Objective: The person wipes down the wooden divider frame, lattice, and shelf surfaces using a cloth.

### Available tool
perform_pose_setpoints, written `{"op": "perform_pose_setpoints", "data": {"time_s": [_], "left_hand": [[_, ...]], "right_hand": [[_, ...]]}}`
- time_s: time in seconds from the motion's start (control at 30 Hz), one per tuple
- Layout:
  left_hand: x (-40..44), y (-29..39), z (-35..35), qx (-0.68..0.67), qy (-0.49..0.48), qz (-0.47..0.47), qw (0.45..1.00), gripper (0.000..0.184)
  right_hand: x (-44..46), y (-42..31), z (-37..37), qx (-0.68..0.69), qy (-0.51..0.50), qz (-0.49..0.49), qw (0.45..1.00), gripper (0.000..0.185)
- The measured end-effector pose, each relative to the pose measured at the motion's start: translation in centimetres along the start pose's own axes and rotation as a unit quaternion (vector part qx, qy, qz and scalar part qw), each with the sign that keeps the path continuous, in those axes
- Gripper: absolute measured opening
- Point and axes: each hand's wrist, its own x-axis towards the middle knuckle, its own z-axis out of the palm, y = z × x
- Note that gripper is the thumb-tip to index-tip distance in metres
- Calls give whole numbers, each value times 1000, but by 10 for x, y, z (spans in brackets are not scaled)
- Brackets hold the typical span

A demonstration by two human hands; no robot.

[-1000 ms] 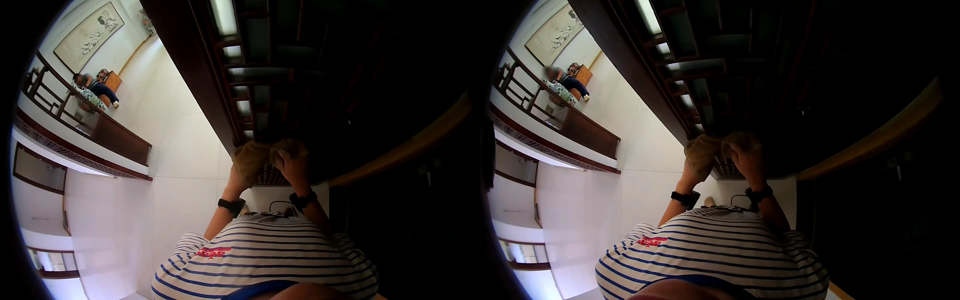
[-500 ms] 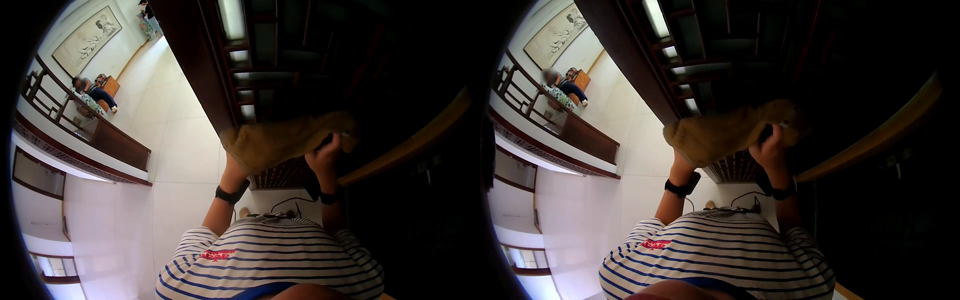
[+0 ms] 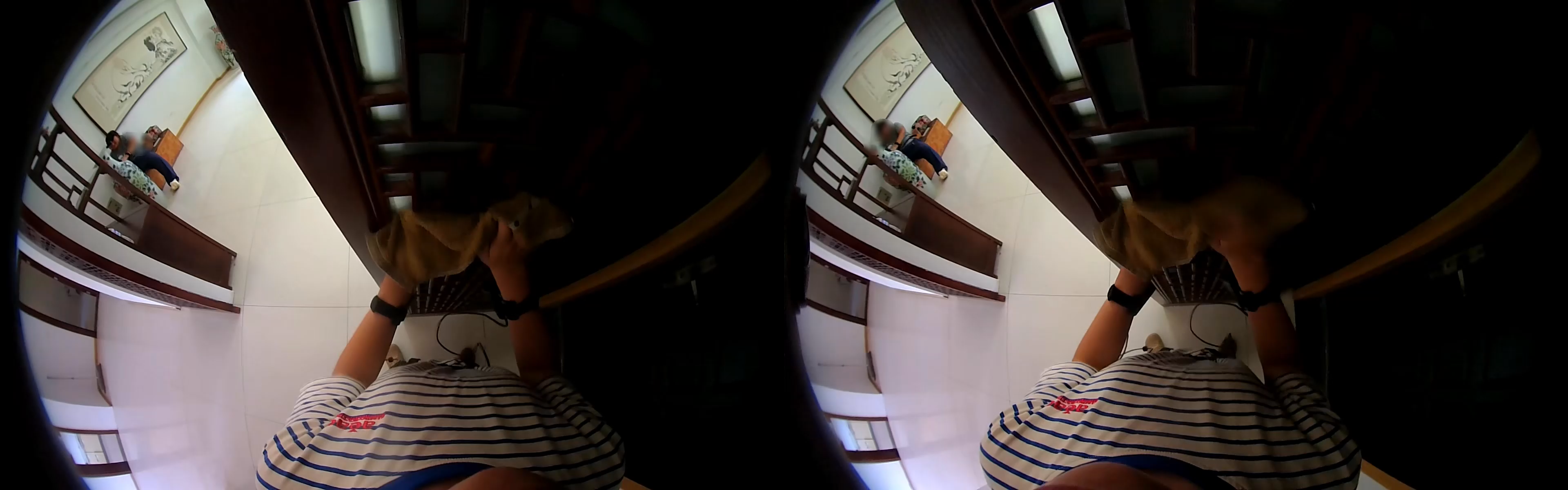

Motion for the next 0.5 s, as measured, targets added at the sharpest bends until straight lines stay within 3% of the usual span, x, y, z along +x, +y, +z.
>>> {"op": "perform_pose_setpoints", "data": {"time_s": [0.3, 0.4, 0.5], "left_hand": [[-48, -15, 14, 27, -9, 24, 999, 50], [-58, -3, 15, 35, -29, -13, 999, 51], [-59, 26, 0, 47, -64, -84, 993, 52]], "right_hand": [[-7, -10, -5, -57, -16, -13, 998, 65], [-35, -13, -3, -90, -130, 13, 987, 59], [-66, -21, -1, -23, -128, 66, 989, 49]]}}
